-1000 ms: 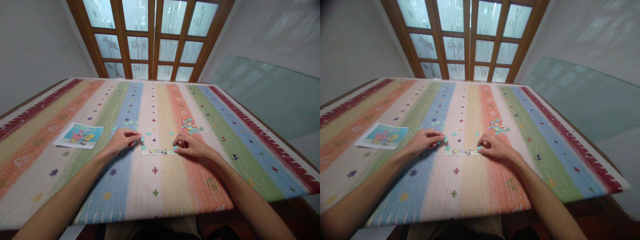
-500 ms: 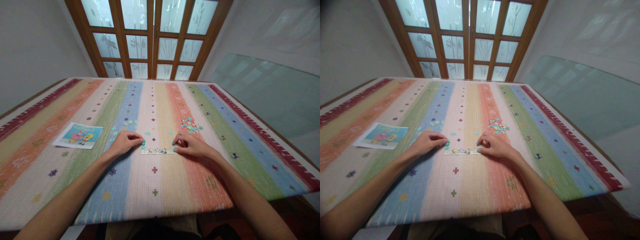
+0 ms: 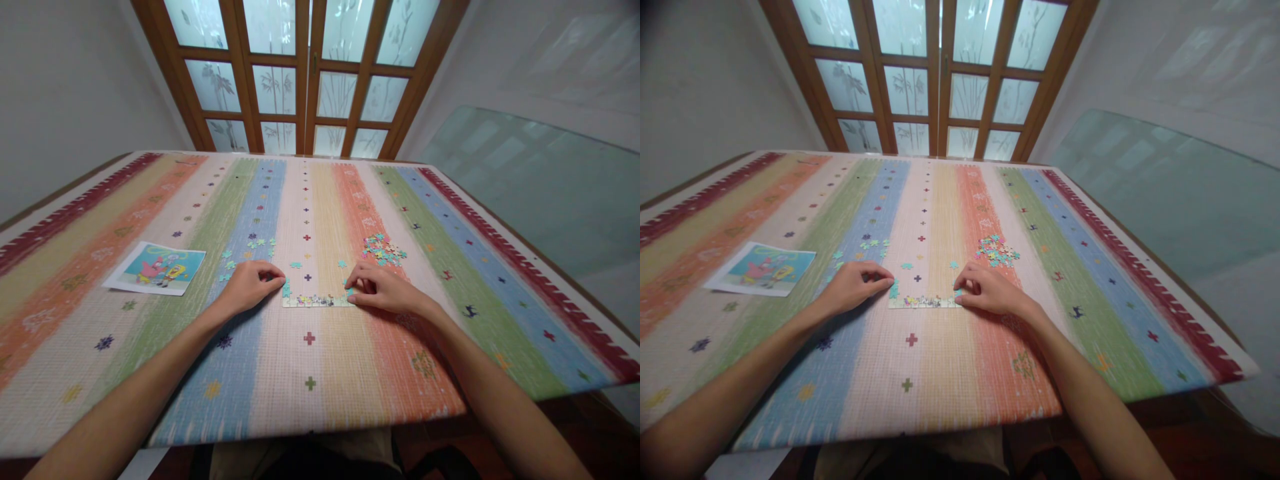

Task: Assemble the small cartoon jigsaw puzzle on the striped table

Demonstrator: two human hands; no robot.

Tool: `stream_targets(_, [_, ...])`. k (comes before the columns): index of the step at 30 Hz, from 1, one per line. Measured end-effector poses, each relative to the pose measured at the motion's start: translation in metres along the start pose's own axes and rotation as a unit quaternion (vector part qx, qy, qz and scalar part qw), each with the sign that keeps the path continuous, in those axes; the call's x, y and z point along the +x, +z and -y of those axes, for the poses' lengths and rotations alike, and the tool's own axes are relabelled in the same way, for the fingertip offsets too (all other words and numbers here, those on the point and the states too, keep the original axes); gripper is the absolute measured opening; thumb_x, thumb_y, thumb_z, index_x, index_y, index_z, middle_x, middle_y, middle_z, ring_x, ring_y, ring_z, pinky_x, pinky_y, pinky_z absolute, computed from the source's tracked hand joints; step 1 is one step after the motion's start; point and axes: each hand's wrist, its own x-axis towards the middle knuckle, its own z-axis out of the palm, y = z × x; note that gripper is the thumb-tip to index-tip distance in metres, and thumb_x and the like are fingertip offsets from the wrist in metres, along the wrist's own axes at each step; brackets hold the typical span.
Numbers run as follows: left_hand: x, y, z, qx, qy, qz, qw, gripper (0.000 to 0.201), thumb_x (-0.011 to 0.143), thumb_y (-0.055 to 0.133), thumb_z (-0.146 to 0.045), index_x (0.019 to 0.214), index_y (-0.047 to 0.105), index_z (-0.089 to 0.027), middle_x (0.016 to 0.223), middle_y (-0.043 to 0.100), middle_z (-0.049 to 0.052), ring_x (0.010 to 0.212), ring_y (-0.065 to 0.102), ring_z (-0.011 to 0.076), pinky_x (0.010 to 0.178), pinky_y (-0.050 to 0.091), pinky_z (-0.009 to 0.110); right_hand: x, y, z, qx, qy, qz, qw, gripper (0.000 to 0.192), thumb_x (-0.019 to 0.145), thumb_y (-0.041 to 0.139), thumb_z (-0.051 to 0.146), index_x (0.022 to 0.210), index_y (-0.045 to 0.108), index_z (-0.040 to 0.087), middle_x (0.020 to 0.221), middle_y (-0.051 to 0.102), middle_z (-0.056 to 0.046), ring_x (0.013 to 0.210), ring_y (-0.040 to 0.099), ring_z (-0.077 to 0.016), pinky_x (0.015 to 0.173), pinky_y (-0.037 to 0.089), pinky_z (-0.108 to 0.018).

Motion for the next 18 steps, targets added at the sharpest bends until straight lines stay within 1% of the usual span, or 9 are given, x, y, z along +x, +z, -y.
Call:
stream_targets(6, [-0.0012,-0.002,-0.0019,0.044,0.048,0.008,0.998,0.012,0.084,0.072,-0.03,0.081,0.081,-0.022,0.081,0.073,0.006,0.073,0.06,0.0201,0.075,0.045,0.034,-0.0009,0.0001,-0.0008,-0.003,-0.004,-0.002,1.0,0.013,0.091,0.07,0.032,0.098,0.066,0.022,0.095,0.059,-0.005,0.076,0.056,-0.0181,0.069,0.045,-0.034])
stream_targets(12, [-0.0016,0.0003,0.0009,0.068,0.084,0.014,0.994,0.011,0.084,0.075,-0.031,0.082,0.078,-0.021,0.083,0.072,0.006,0.078,0.06,0.0214,0.08,0.045,0.037,-0.0005,0.0005,-0.001,-0.007,-0.001,-0.001,1.0,0.012,0.091,0.069,0.031,0.098,0.066,0.021,0.096,0.059,-0.005,0.076,0.056,-0.0172,0.068,0.044,-0.032])
stream_targets(15, [-0.0015,0.0002,0.0019,0.096,0.1,0.029,0.99,0.013,0.088,0.071,-0.031,0.086,0.077,-0.02,0.085,0.071,0.006,0.08,0.06,0.0219,0.081,0.045,0.038,-0.0003,-0.0004,0.0002,-0.008,0.004,0.002,1.0,0.013,0.09,0.07,0.03,0.098,0.067,0.021,0.096,0.06,-0.005,0.076,0.056,-0.0171,0.068,0.044,-0.032])
stream_targets(18, [-0.001,-0.0016,0.0034,0.118,0.11,0.042,0.986,0.017,0.094,0.063,-0.031,0.091,0.076,-0.02,0.089,0.072,0.006,0.082,0.061,0.0219,0.082,0.046,0.039,-0.0006,-0.0011,0.0007,-0.004,-0.005,0.0,1.0,0.014,0.091,0.069,0.032,0.099,0.067,0.02,0.095,0.06,-0.005,0.076,0.056,-0.0172,0.067,0.044,-0.032])
